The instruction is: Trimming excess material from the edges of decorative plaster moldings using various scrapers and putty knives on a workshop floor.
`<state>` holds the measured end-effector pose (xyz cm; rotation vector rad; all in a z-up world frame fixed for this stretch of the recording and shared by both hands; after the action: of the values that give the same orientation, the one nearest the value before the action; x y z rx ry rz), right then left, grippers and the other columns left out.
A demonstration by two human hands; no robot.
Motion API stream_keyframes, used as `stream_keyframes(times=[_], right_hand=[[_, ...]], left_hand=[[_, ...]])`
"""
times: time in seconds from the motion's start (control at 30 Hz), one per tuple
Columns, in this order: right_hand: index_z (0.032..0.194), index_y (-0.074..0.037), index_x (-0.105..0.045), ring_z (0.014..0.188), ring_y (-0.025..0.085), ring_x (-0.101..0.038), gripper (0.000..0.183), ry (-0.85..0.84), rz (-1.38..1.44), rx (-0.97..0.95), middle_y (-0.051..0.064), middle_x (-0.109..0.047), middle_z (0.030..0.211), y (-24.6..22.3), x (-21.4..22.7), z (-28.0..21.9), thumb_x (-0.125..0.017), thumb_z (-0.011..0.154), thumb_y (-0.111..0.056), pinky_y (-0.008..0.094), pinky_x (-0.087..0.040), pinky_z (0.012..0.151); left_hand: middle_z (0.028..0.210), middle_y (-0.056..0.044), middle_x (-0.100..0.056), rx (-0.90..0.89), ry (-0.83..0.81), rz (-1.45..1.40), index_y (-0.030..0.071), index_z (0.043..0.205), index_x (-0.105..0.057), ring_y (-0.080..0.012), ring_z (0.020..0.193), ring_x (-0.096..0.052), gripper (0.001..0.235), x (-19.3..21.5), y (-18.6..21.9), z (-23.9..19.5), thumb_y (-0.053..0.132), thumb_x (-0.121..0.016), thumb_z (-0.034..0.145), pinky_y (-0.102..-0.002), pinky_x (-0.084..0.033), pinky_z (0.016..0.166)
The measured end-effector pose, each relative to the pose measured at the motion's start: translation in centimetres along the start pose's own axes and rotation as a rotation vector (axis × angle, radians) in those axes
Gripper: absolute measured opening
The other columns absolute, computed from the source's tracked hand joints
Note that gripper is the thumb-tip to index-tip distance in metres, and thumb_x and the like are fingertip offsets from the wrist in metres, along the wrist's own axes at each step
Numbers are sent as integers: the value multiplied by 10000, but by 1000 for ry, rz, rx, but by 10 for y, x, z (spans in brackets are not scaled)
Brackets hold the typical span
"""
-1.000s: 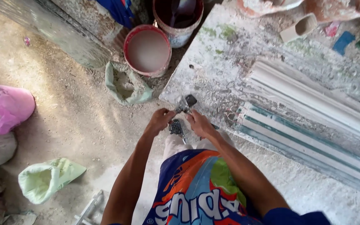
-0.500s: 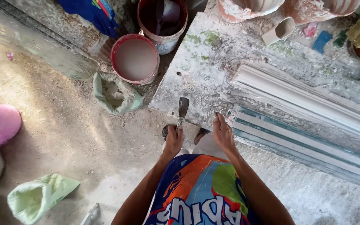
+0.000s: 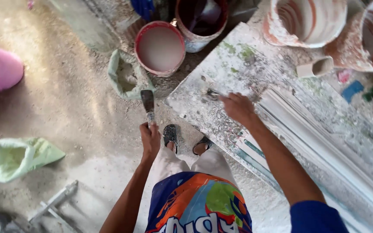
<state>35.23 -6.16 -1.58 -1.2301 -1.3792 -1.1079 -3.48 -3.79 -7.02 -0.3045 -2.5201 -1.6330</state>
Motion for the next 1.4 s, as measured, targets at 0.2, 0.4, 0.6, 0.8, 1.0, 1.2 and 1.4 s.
stream_keyframes(times=[0.2,0.4,0.6,0.8,1.0,1.2,1.4], right_hand=[[1304,-317,-658,840,279,-669,376,59,78,402,52,-632,933,-62,29,70,-555,960,-206,442,-569,674],[1349,-253,-575,705,171,-597,305,-30,-256,345,0,-557,800,89,44,6,-452,1079,-182,309,-531,605],[1371,-382,-644,818,224,-681,415,96,-236,369,-1,-624,960,67,-7,61,-584,983,-248,372,-577,656],[1198,-345,-728,768,239,-648,324,128,-46,542,17,-646,892,-52,40,108,-571,967,-181,409,-542,632],[1439,-422,-572,927,263,-681,524,-38,-235,439,18,-653,1048,26,28,45,-595,958,-216,438,-595,736],[1324,-392,-628,931,229,-685,357,-151,-114,445,-4,-660,1002,-126,48,96,-415,1093,-222,423,-586,775],[1033,-129,-754,787,315,-718,245,-208,-278,192,109,-673,823,-90,98,151,-523,1077,-197,489,-604,634]], left_hand=[[903,-146,-624,165,211,-126,-102,1259,-420,-181,635,-597,436,54,-26,-59,306,-473,1115,-329,-509,567],[910,-160,-624,374,391,-148,-95,1274,-425,-183,658,-589,407,99,-81,-130,268,-474,1096,-333,-528,586],[907,-179,-627,480,487,-135,-102,1269,-422,-212,675,-605,445,101,-97,-164,296,-486,1081,-357,-542,607],[874,-160,-629,414,375,-152,-105,1229,-467,-198,649,-617,401,88,-56,-132,265,-503,1078,-336,-538,577],[905,-150,-641,383,395,-186,-81,1242,-468,-177,671,-625,415,112,-71,-106,302,-510,1087,-318,-549,600],[850,-138,-637,354,479,-193,-80,1204,-471,-183,615,-604,400,120,-75,-96,302,-498,1089,-321,-525,563],[824,-130,-654,340,444,-176,-45,1172,-500,-172,594,-614,336,129,-63,-95,275,-532,1075,-308,-530,539]])
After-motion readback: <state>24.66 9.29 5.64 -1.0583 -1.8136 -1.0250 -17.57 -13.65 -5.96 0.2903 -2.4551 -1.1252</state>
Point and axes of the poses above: each hand's wrist, its own z-axis towards the middle knuckle, its own x-axis out of the back of the hand, y = z × x, the point moved 3 cm from there along z, towards the middle knuckle
